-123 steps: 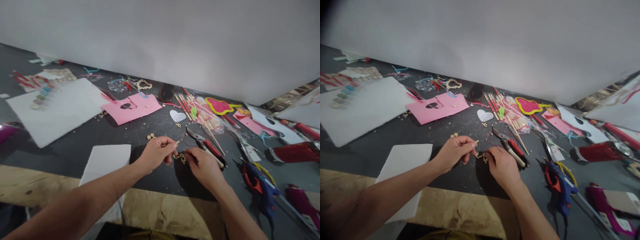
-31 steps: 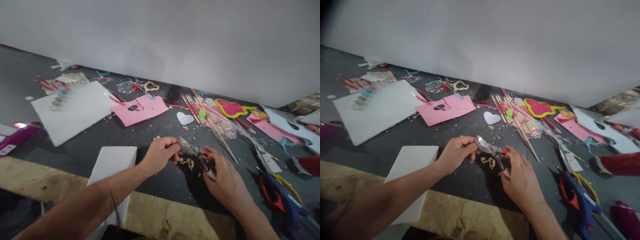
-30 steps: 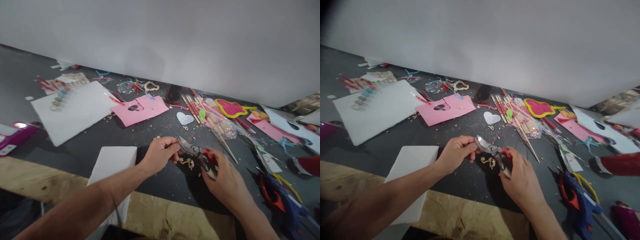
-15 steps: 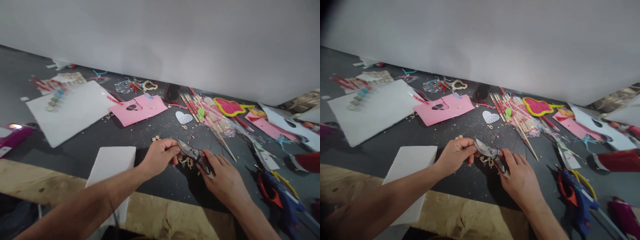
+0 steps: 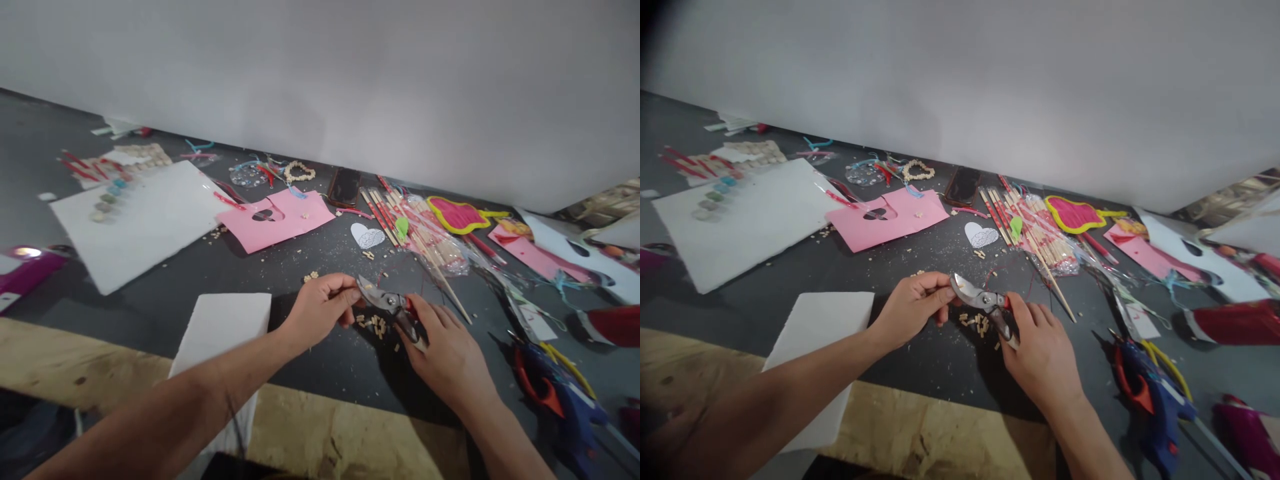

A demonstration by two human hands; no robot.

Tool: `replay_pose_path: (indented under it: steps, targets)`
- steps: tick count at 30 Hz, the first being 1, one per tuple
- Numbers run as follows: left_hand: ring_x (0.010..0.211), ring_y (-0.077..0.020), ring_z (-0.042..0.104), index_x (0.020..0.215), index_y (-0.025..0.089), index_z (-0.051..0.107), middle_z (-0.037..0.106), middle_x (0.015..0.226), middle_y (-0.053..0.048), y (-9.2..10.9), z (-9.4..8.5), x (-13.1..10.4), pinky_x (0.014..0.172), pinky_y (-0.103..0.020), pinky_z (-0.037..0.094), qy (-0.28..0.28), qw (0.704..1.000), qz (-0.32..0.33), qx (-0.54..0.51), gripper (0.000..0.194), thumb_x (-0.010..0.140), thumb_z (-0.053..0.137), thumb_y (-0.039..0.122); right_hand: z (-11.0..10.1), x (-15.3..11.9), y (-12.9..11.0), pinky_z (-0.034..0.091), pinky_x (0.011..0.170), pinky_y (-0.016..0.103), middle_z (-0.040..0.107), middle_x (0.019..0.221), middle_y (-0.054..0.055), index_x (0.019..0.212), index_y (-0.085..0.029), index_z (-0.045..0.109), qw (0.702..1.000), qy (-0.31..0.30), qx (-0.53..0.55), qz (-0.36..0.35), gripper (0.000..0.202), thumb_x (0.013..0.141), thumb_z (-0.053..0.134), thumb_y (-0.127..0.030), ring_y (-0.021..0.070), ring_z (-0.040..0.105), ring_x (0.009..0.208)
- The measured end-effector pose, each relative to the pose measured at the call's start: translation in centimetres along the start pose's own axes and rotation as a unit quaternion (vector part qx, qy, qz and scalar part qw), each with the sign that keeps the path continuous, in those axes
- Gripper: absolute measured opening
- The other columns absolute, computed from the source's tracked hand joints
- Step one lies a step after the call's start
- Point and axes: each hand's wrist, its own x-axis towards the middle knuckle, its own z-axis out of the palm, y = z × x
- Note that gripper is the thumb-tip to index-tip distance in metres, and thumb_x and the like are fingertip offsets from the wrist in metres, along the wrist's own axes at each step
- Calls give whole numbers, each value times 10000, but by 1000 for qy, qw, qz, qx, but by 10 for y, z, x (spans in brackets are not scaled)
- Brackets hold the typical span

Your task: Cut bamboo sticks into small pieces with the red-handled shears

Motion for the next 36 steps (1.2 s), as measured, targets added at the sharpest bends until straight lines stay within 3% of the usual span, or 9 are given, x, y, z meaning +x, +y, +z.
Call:
replay_pose_path:
  steps: [13,29,36]
  targets:
    - [475,-63,532,679,124,587,585,570,8,7,2,-7,499,-162,399,0,999,-1,45,189,818,501,219,-1,-2,-3,402,773,380,616,1024,97,1314,-163,361,998,-39,-51,3,517,831,478,-307,255,540,938]
    - [455,-73,512,634,140,558,578,528,9,7,3,-10,496,-178,400,0,999,6,46,223,819,496,249,-7,-3,-8,335,695,321,671,881,70,1137,-168,512,999,-19,-30,-25,369,772,515,-224,207,596,779]
    - [495,-74,535,823,139,613,576,598,21,7,3,-9,501,-168,412,5,999,34,39,108,784,548,215,-5,-1,-7,333,713,326,657,911,76,1152,-169,480,1000,-17,-22,2,365,797,494,-256,219,593,837]
